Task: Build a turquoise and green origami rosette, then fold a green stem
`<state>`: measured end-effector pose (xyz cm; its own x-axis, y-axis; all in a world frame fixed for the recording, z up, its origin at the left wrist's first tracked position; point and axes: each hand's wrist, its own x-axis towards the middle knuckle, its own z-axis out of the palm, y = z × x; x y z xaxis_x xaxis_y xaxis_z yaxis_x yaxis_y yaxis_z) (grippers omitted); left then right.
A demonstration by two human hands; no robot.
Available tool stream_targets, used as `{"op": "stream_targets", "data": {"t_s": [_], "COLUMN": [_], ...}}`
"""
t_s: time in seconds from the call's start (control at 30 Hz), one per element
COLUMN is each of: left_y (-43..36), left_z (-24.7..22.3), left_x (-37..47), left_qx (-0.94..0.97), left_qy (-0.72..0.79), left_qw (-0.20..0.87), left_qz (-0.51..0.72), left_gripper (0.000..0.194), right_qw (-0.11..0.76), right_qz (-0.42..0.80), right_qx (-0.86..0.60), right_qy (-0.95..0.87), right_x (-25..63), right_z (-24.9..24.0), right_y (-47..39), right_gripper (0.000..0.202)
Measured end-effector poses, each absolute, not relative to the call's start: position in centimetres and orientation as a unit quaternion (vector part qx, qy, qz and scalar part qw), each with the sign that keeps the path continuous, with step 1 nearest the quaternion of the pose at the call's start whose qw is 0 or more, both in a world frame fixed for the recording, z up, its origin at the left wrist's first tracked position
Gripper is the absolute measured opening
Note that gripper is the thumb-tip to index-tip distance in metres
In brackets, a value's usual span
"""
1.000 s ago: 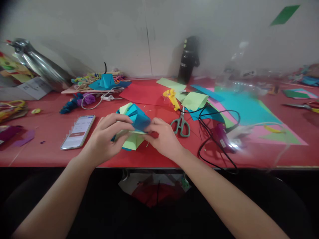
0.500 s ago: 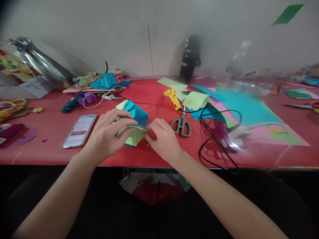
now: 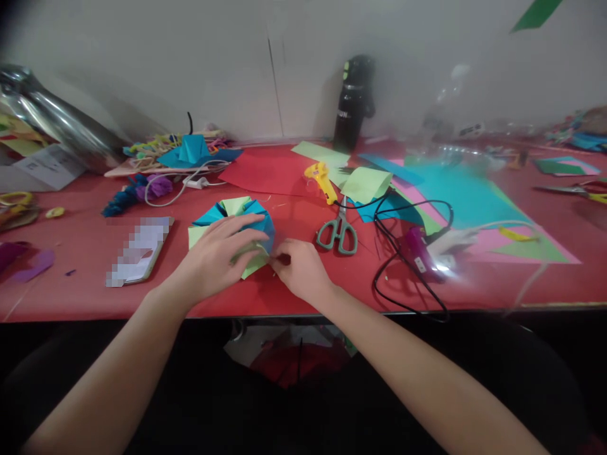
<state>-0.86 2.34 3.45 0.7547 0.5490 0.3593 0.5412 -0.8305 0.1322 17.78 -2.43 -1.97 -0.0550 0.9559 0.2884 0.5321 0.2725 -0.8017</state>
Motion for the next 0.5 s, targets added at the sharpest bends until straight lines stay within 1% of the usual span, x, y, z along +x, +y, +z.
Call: {"op": "stream_targets", "data": {"t_s": [0.23,0.5], "left_y": [2.3,2.4], "left_z": [3.5,3.5], "left_x": [-0.9,-1.1], "left_qx": [0.94,0.941], "left_qy": [0.287,0.273], "left_qw": [0.037,0.064], "left_qz": [0.18,0.19], "left_gripper": [0.031,0.031], "right_qw": [0.405,0.407], "right_qz": [0.253,0.221], "right_qx": [-0.551,-0.554], "right_qy": [-0.684,-0.692], "right_x": [17.9,17.8], "right_z": [-3.1,-3.3], "right_y": [-1.8,-1.5], "right_gripper": [0.011,0.014]}}
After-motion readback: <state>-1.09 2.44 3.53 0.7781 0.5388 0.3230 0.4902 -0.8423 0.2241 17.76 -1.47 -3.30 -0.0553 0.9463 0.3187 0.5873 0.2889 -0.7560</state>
